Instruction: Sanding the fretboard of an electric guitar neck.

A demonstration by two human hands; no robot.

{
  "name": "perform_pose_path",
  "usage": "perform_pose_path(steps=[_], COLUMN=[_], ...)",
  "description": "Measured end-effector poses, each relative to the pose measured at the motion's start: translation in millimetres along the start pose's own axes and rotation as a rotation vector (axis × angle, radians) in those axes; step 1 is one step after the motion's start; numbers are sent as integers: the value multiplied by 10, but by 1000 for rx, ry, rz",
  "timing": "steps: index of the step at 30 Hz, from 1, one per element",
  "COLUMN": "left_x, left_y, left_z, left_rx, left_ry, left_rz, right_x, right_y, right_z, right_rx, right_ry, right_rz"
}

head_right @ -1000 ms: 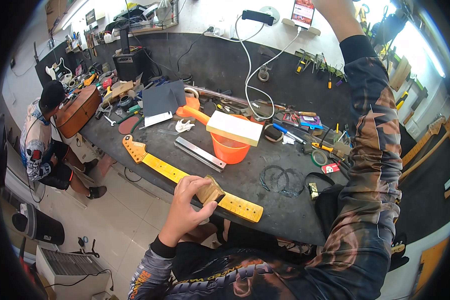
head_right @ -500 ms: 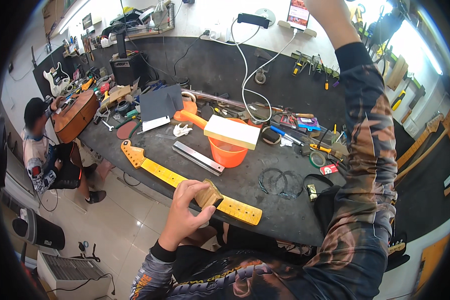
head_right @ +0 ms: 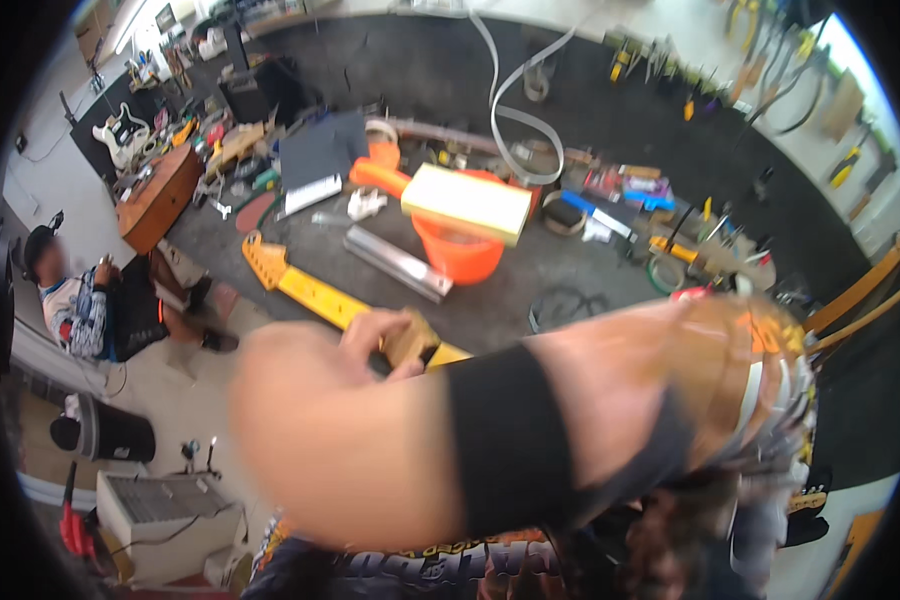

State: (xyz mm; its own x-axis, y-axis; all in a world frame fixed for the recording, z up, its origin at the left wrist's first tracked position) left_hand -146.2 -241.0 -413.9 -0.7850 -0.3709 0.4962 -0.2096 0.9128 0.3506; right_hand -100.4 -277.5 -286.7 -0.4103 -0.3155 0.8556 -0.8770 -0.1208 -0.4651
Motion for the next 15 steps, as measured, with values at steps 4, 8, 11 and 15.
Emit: perform_pose_path(steps=[4, 8, 11, 15], left_x=[-160, -289, -272, -297], left_y=[-4, -68, -103, -78], left_z=[244, 177, 184, 194], left_rx=[-141, -90, -85, -40], left_ry=[-42, -48, -11, 19], left_rz=[-124, -100, -118, -128], right_x=[-195, -410, -399, -363], right_y=[24, -204, -181, -111], right_z=[115, 190, 329, 561], right_rx=[-269, -453, -529, -595], right_ry=[-190, -260, -315, -361], right_rz=[12, 16, -22, -39])
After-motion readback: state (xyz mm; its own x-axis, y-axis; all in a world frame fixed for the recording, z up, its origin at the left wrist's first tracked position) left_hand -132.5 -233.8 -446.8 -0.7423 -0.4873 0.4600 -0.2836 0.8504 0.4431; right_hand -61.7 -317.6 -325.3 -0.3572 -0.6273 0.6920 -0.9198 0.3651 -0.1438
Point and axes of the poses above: each hand's wrist, its own y-axis towards the middle knuckle, its own x-axis out of the back of the hand, z = x × y, the point moved 9 cm from there along y, towards the middle knuckle, and after that the axes turned 2 degrees about -y, right-handed, at the moved point
